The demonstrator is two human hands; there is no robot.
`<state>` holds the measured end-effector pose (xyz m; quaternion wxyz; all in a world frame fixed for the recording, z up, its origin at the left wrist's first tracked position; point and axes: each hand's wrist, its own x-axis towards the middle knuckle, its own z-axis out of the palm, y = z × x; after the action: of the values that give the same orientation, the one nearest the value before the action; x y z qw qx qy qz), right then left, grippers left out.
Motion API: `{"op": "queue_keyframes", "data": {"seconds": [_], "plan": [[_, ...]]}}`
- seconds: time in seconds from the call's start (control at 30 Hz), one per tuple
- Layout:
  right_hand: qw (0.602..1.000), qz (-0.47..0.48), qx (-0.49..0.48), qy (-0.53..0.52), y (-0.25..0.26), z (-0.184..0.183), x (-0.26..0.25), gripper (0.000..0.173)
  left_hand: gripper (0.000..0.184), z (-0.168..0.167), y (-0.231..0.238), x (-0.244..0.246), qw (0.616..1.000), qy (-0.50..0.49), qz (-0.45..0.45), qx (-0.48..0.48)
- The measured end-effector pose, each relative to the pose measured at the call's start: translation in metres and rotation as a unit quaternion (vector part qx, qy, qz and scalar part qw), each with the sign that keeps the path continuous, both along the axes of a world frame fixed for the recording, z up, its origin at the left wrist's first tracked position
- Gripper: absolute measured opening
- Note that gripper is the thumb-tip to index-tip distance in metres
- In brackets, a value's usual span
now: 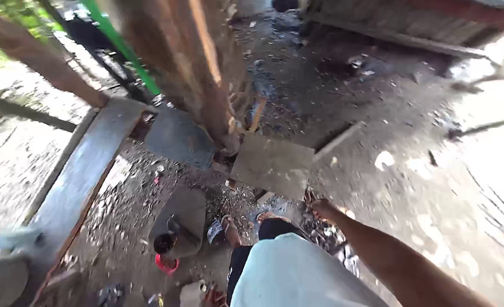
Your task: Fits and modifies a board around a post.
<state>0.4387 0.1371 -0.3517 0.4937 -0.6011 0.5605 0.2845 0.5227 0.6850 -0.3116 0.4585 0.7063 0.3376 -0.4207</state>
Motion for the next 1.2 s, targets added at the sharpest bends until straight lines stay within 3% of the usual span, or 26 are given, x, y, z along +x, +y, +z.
{"op": "queue_keyframes", "data": {"seconds": [0.1, 0.27, 0.37, 0.47, 0.63, 0.73, 0.83, 0.97, 1.2], "plan": [[0.992, -0.122, -0.028, 0.03, 0.062, 0.013, -0.062, 0.035, 0.049, -0.02, 0.038, 0.084, 0.996, -0.011, -0.084, -0.023], [0.992, -0.114, -0.022, 0.052, 0.163, 0.01, -0.113, 0.042, 0.045, -0.017, 0.055, 0.219, 0.966, -0.102, -0.236, 0.035], [0.992, -0.096, -0.069, 0.046, 0.19, 0.008, -0.115, 0.036, 0.044, -0.018, 0.02, 0.274, 0.917, -0.139, -0.367, 0.067], [0.99, -0.082, -0.114, 0.024, 0.185, 0.009, -0.094, 0.035, 0.052, -0.018, -0.056, 0.3, 0.824, -0.188, -0.529, 0.075], [0.981, -0.141, -0.112, -0.068, 0.159, -0.006, -0.055, 0.036, 0.061, -0.04, -0.228, 0.28, 0.655, -0.271, -0.7, 0.087], [0.976, -0.165, -0.1, -0.105, 0.162, -0.015, -0.061, 0.036, 0.067, -0.061, -0.318, 0.241, 0.602, -0.3, -0.737, 0.064], [0.978, -0.179, -0.074, -0.081, 0.174, -0.032, -0.097, 0.038, 0.068, -0.073, -0.395, 0.203, 0.578, -0.282, -0.764, 0.058], [0.982, -0.187, -0.028, -0.009, 0.198, -0.049, -0.167, 0.035, 0.069, -0.09, -0.463, 0.164, 0.556, -0.275, -0.782, 0.058], [0.971, -0.214, 0.049, 0.094, 0.227, -0.069, -0.255, 0.034, 0.085, -0.121, -0.512, 0.114, 0.54, -0.271, -0.786, 0.131]]}}
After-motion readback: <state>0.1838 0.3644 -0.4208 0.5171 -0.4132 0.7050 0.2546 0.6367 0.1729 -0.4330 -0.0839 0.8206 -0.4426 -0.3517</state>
